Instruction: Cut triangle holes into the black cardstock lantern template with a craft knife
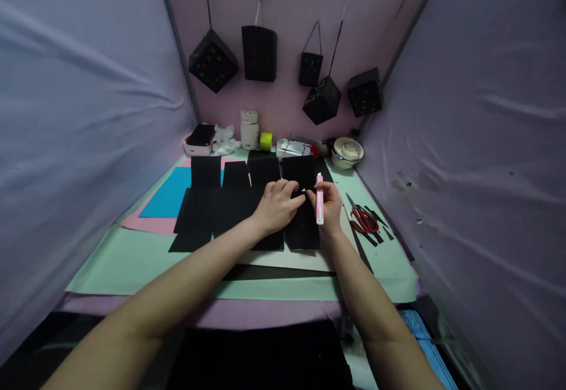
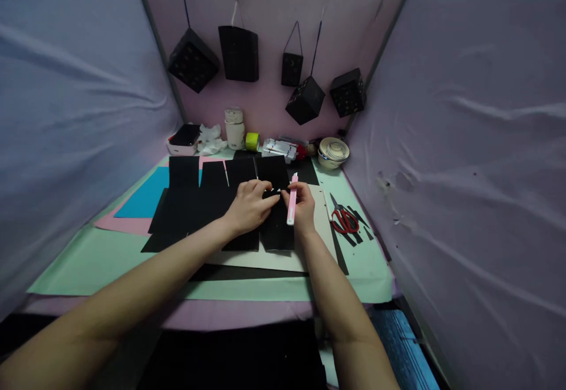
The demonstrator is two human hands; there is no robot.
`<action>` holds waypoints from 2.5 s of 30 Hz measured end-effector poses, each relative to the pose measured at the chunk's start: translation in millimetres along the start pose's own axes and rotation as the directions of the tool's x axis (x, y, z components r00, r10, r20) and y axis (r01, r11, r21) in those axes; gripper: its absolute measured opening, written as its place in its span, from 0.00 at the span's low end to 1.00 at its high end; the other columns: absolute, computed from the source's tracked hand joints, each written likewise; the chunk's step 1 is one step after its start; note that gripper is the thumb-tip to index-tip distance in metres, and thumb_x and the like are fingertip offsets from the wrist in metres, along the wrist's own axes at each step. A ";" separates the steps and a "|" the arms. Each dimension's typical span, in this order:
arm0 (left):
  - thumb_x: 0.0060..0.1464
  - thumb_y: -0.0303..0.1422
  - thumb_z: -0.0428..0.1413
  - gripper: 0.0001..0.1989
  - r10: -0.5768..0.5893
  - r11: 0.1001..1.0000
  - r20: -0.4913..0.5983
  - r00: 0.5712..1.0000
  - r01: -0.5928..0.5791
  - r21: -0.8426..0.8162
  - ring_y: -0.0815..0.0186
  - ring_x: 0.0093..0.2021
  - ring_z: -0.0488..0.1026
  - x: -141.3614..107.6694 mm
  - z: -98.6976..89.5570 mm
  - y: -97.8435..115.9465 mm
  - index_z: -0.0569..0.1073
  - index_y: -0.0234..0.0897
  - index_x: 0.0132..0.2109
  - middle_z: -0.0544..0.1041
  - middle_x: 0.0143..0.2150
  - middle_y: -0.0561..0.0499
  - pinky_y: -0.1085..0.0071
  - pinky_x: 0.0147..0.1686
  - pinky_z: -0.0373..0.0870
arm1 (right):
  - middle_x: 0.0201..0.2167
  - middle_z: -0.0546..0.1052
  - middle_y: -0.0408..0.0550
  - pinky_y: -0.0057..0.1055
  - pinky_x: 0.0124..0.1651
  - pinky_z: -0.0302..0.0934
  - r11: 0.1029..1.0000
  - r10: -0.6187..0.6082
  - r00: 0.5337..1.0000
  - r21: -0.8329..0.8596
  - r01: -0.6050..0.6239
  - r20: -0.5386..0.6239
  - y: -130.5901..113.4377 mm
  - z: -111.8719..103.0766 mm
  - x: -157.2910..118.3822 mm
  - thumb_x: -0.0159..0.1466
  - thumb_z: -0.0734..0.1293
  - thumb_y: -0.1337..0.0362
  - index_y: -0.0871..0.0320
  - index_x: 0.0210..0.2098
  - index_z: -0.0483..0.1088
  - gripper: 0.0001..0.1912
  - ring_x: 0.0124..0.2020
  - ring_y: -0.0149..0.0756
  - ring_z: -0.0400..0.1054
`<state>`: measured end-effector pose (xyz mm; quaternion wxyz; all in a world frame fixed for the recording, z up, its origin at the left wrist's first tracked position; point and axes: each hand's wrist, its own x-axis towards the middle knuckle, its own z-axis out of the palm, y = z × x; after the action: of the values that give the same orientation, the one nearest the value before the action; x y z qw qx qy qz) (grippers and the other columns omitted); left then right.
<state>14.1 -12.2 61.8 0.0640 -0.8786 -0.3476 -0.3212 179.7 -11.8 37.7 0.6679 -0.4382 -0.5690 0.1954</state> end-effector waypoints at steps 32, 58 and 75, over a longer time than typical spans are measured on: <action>0.64 0.38 0.50 0.19 0.073 0.996 -0.002 0.997 -0.073 -0.051 0.55 0.51 0.62 -15.0 5.2 -19.2 0.70 0.41 0.60 0.70 0.51 0.42 0.58 0.49 0.60 | 0.29 0.68 0.40 0.30 0.35 0.58 0.999 0.043 0.998 0.003 -0.044 0.036 5.5 -2.5 1.4 0.55 0.71 0.54 0.55 0.35 0.65 0.15 0.29 0.31 0.61; 0.66 0.33 0.49 0.11 0.364 0.922 0.039 0.931 -0.366 0.124 0.59 0.51 0.64 -6.5 13.8 -37.1 0.77 0.45 0.43 0.74 0.48 0.49 0.60 0.49 0.57 | 0.29 0.67 0.40 0.30 0.34 0.57 0.998 0.058 0.995 -0.011 -0.057 0.083 6.0 0.1 -2.7 0.56 0.70 0.56 0.55 0.34 0.65 0.13 0.29 0.32 0.60; 0.63 0.35 0.53 0.13 0.277 0.961 -0.029 0.960 -0.277 -0.014 0.57 0.51 0.63 -22.8 19.5 -36.4 0.76 0.47 0.53 0.72 0.48 0.45 0.60 0.48 0.61 | 0.29 0.67 0.40 0.30 0.34 0.57 0.998 0.059 0.995 -0.012 -0.058 0.078 12.6 -1.8 -2.3 0.57 0.70 0.57 0.55 0.36 0.65 0.12 0.28 0.31 0.60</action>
<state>-12.1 8.6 28.5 0.1052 -0.9148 -0.2174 -0.3238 183.7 -7.5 26.2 0.6369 -0.4499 -0.5825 0.2293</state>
